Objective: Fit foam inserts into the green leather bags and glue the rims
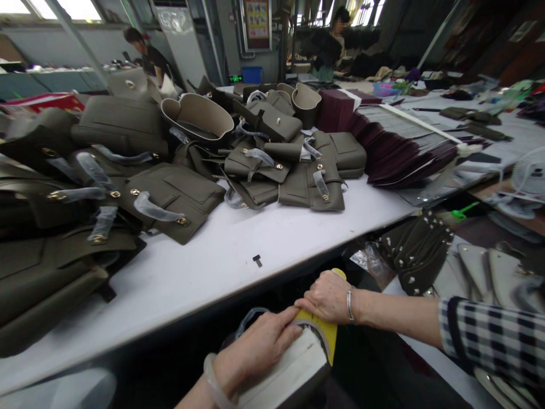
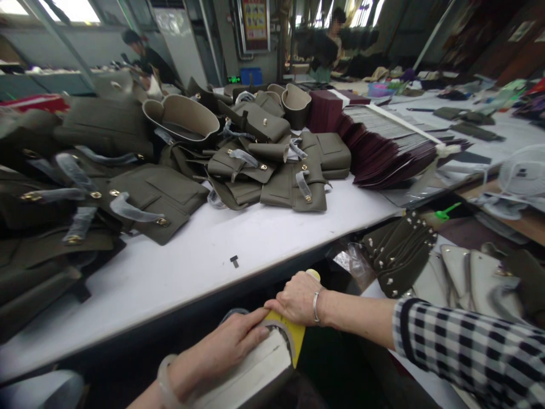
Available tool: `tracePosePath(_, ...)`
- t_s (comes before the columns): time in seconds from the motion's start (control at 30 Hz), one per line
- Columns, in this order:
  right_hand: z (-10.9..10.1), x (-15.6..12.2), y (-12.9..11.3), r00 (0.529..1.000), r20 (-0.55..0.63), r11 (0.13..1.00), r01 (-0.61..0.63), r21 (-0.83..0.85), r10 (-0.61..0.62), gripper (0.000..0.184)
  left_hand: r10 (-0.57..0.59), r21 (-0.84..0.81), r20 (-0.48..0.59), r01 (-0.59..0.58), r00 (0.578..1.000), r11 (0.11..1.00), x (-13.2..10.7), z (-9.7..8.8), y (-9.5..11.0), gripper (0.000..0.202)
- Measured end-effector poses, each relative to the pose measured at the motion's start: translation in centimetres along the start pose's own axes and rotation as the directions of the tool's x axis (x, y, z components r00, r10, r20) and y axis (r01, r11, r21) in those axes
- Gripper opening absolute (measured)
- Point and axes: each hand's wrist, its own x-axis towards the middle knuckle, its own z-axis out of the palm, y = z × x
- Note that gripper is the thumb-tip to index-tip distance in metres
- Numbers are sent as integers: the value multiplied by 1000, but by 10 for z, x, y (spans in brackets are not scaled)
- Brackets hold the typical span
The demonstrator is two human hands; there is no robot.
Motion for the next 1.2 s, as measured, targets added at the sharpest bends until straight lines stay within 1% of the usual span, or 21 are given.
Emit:
tracePosePath(0.13, 1, -3, -4, 999, -2, 999, -48, -2, 48, 66, 12, 48, -12, -11, 1000, 999, -1, 1, -1, 31)
tracePosePath(0.3, 2, -6, -8, 997, 6, 997, -77, 7, 77, 66, 29, 95, -34, -25, 999, 995, -3, 5, -2, 31)
tracePosePath(0.43, 3, -10, -12, 994, 21, 994, -107, 36, 106, 66, 49, 134, -49, -42, 998, 990, -4, 9, -2, 29)
tracePosePath(0.53, 5, -16, -19, 987, 28, 984, -159, 76, 158, 68, 52, 135, -55, -44, 997, 990, -7, 10, 1, 29)
tracePosePath(0.63, 7, -23, -30, 975, 35, 966, -223, 133, 220, 70, 71, 44, -33, -70, 997, 997, -9, 7, 4, 33)
tracePosePath(0.73, 10, -30, -42, 957, 44, 934, -288, 209, 285, 69, 126, -134, 37, -120, 991, 984, -6, 0, 3, 39)
tracePosePath(0.77, 11, -32, -45, 951, 47, 920, -309, 242, 307, 68, 123, -193, 59, -110, 991, 975, -4, -3, 1, 41)
tracePosePath(0.83, 14, -38, -47, 936, 58, 879, -347, 328, 348, 69, 68, -274, 86, -43, 994, 961, 3, -7, -3, 42)
tracePosePath(0.9, 19, -44, -43, 921, 92, 809, -377, 451, 379, 70, -12, -311, 90, 40, 996, 950, 11, -8, -7, 40)
tracePosePath(0.97, 26, -50, -35, 902, 158, 685, -411, 601, 402, 73, -61, -325, 78, 83, 995, 942, 19, -7, -12, 35)
tracePosePath(1.03, 34, -55, -28, 873, 244, 508, -451, 734, 422, 76, -90, -346, 69, 109, 993, 932, 25, -4, -15, 30)
tracePosePath(1.1, 38, -57, -24, 844, 312, 340, -476, 811, 436, 79, -109, -371, 61, 124, 992, 920, 30, -1, -17, 28)
tracePosePath(1.13, 39, -57, -24, 837, 335, 254, -470, 845, 432, 81, -114, -383, 59, 128, 992, 915, 31, -1, -18, 27)
tracePosePath(1.17, 39, -56, -26, 839, 358, 137, -444, 885, 410, 81, -117, -394, 58, 131, 991, 910, 31, 0, -18, 26)
tracePosePath(1.2, 38, -55, -28, 850, 375, -14, -398, 917, 369, 78, -118, -405, 61, 133, 991, 905, 31, -1, -17, 25)
